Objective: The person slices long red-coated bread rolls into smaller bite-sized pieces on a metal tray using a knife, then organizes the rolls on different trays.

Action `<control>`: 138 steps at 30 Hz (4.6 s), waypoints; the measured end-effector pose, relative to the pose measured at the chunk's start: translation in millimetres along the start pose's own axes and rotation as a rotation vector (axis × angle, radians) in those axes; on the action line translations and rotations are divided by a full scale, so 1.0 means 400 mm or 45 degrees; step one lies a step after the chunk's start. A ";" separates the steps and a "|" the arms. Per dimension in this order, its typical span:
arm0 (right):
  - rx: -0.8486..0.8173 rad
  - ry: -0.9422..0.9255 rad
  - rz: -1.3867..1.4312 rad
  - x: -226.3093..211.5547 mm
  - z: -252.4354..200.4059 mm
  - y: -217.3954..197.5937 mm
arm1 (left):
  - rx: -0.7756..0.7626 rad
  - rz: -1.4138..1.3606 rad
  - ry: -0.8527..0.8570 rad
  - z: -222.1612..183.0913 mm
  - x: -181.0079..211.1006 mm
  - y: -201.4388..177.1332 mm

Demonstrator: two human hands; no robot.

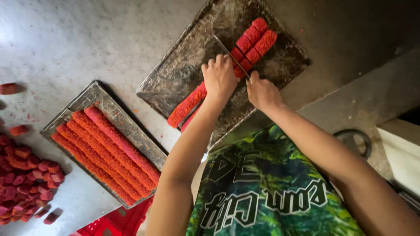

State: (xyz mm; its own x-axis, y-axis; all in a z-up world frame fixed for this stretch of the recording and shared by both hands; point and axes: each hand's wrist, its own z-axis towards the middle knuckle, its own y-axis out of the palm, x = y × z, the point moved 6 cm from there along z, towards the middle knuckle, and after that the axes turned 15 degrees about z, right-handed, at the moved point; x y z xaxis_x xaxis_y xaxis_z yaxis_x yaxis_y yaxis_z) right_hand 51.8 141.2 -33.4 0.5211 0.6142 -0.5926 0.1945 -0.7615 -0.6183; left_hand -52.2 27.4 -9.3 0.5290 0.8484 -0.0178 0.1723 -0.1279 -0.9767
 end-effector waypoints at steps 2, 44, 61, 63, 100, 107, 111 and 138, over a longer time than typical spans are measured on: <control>0.003 0.001 0.010 0.001 -0.008 0.005 | -0.006 -0.039 -0.037 0.004 0.003 0.001; -0.049 -0.274 -0.048 -0.066 -0.024 0.014 | 0.039 -0.004 -0.052 -0.061 -0.043 0.025; 0.173 -0.418 0.177 -0.092 -0.141 -0.061 | 0.068 -0.091 -0.103 -0.115 -0.113 -0.032; 0.114 -0.372 0.111 -0.094 -0.169 -0.055 | 0.023 -0.066 -0.104 -0.118 -0.112 -0.024; 0.196 -0.407 0.091 -0.098 -0.115 0.009 | 0.126 -0.126 -0.083 -0.154 -0.158 -0.031; 0.068 -0.413 0.211 -0.106 -0.215 0.019 | 0.036 -0.104 -0.103 -0.189 -0.165 -0.007; 0.001 -0.289 0.166 -0.089 -0.222 0.030 | 0.014 -0.057 -0.095 -0.175 -0.154 -0.006; 0.149 -0.369 0.016 -0.107 -0.098 0.113 | -0.009 -0.067 -0.162 -0.173 -0.157 0.007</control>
State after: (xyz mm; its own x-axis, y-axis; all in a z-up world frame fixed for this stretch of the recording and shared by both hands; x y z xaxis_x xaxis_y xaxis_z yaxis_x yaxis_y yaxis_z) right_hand 70.8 72.5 -15.7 0.2610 0.6511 -0.7127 0.0835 -0.7507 -0.6553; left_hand -27.4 -61.7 3.8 0.4091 0.9125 0.0059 0.2033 -0.0849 -0.9754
